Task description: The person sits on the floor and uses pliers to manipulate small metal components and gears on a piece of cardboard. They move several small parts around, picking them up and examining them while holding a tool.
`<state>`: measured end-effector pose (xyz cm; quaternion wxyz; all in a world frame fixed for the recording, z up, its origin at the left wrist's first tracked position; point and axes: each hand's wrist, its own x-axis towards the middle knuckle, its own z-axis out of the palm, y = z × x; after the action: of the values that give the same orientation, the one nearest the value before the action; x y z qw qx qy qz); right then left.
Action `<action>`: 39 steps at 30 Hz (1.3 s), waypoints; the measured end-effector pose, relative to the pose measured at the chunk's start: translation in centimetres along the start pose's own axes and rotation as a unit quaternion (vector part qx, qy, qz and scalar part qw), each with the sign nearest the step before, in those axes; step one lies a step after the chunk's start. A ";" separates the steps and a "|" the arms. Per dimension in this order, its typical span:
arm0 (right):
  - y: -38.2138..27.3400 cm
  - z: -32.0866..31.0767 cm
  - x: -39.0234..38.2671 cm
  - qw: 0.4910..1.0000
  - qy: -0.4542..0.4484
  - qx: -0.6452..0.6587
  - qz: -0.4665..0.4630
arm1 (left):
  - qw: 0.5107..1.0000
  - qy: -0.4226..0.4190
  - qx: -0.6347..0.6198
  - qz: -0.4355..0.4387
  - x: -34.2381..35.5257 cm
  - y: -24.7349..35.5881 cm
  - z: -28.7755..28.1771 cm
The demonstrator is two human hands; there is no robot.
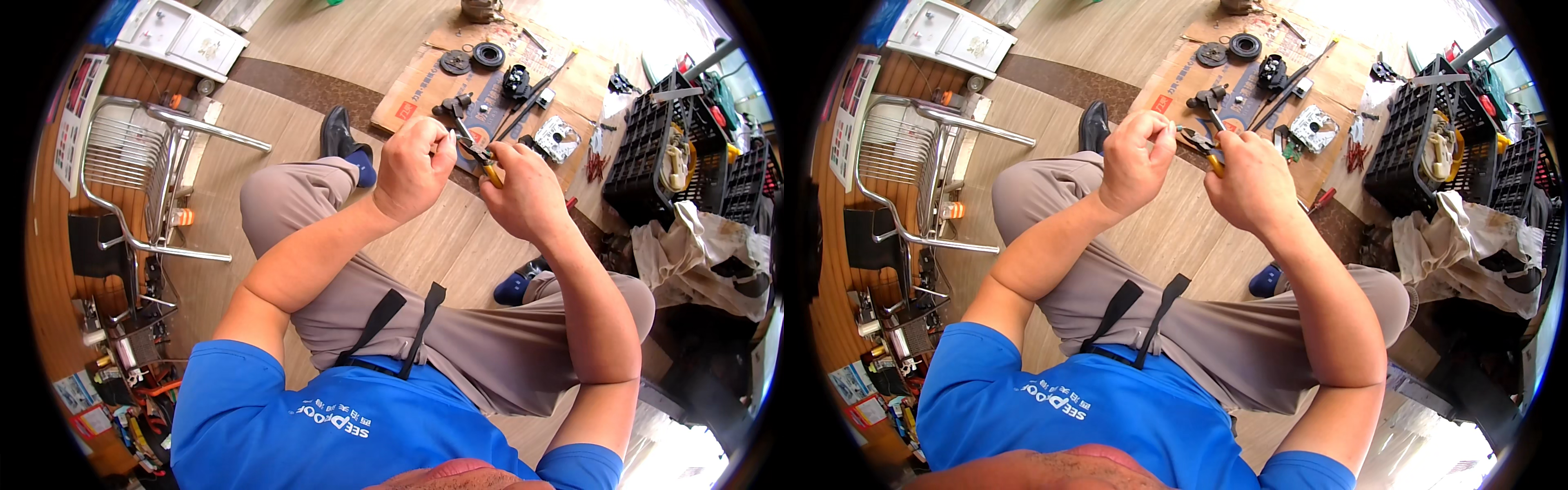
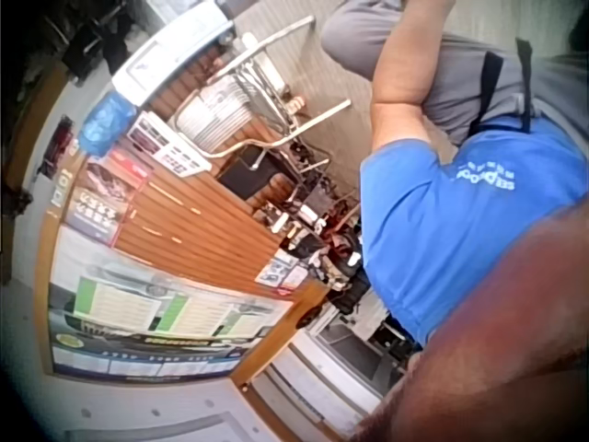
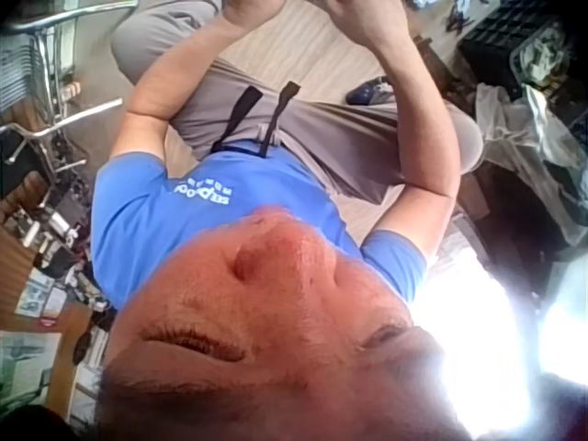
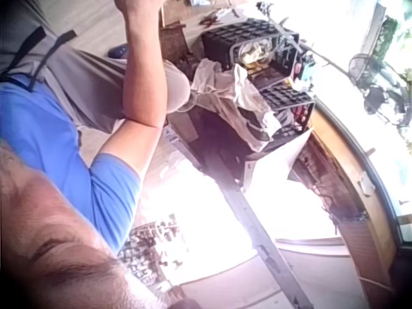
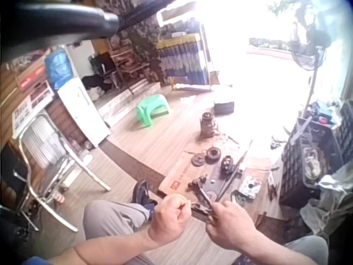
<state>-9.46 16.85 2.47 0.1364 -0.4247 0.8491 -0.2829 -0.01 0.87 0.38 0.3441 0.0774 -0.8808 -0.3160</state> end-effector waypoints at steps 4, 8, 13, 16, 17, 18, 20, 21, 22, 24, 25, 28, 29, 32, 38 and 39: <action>0.1 0.2 -0.1 1.000 -0.003 -0.003 0.000 | 1.000 0.008 -0.013 0.020 0.0 0.3 0.3; 0.1 0.1 -0.2 1.000 0.001 0.000 0.003 | 0.999 0.007 0.006 0.039 -0.1 -0.1 0.3; -0.4 -0.4 -0.4 0.999 -0.031 -0.014 0.028 | 0.997 0.005 0.016 0.076 -0.1 -0.1 0.4; -0.6 -0.6 -0.5 0.998 -0.046 -0.027 0.038 | 0.996 0.000 0.019 0.088 -0.1 -0.1 0.4; -0.6 -0.7 -0.5 0.998 -0.046 -0.026 0.041 | 0.996 -0.002 0.018 0.089 -0.1 0.0 0.5; -0.6 -0.7 -0.6 0.998 -0.049 -0.023 0.041 | 0.996 -0.002 0.024 0.090 -0.1 0.1 0.5; -0.6 -0.7 -0.6 0.998 -0.051 -0.019 0.043 | 0.995 -0.004 0.028 0.092 -0.1 0.0 0.6; -0.6 -0.7 -0.6 0.997 -0.057 -0.020 0.045 | 0.995 -0.004 0.027 0.096 -0.2 -0.1 0.6; -0.6 -0.7 -0.6 0.997 -0.064 -0.022 0.047 | 0.995 -0.004 0.027 0.100 -0.2 -0.2 0.6; -0.4 -0.4 -0.6 0.997 -0.055 -0.017 0.044 | 0.994 -0.005 0.037 0.106 -0.3 -0.3 0.7; -0.3 -0.2 -0.6 0.998 -0.047 -0.013 0.038 | 0.993 -0.004 0.049 0.111 -0.3 -0.4 0.8; 0.0 0.0 -0.6 0.998 -0.049 0.000 0.034 | 0.991 -0.006 0.060 0.123 -0.2 -0.1 0.7; 0.0 0.0 -0.6 0.998 -0.048 0.002 0.036 | 0.991 -0.008 0.059 0.123 -0.2 0.0 0.8; 0.1 0.0 -0.7 0.998 -0.045 0.007 0.031 | 0.992 -0.012 0.055 0.112 -0.2 0.1 0.8; 0.1 0.1 -0.6 0.998 -0.059 0.009 0.033 | 0.992 -0.023 0.049 0.111 -0.4 0.1 0.8; 0.1 0.2 -0.6 0.997 -0.064 0.006 0.034 | 0.993 -0.027 0.041 0.104 -0.5 0.0 0.8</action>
<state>-9.11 17.31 2.24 0.2029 -0.4118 0.8510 -0.2550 -0.14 1.47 -0.35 0.3473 -0.0093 -0.9053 -0.2443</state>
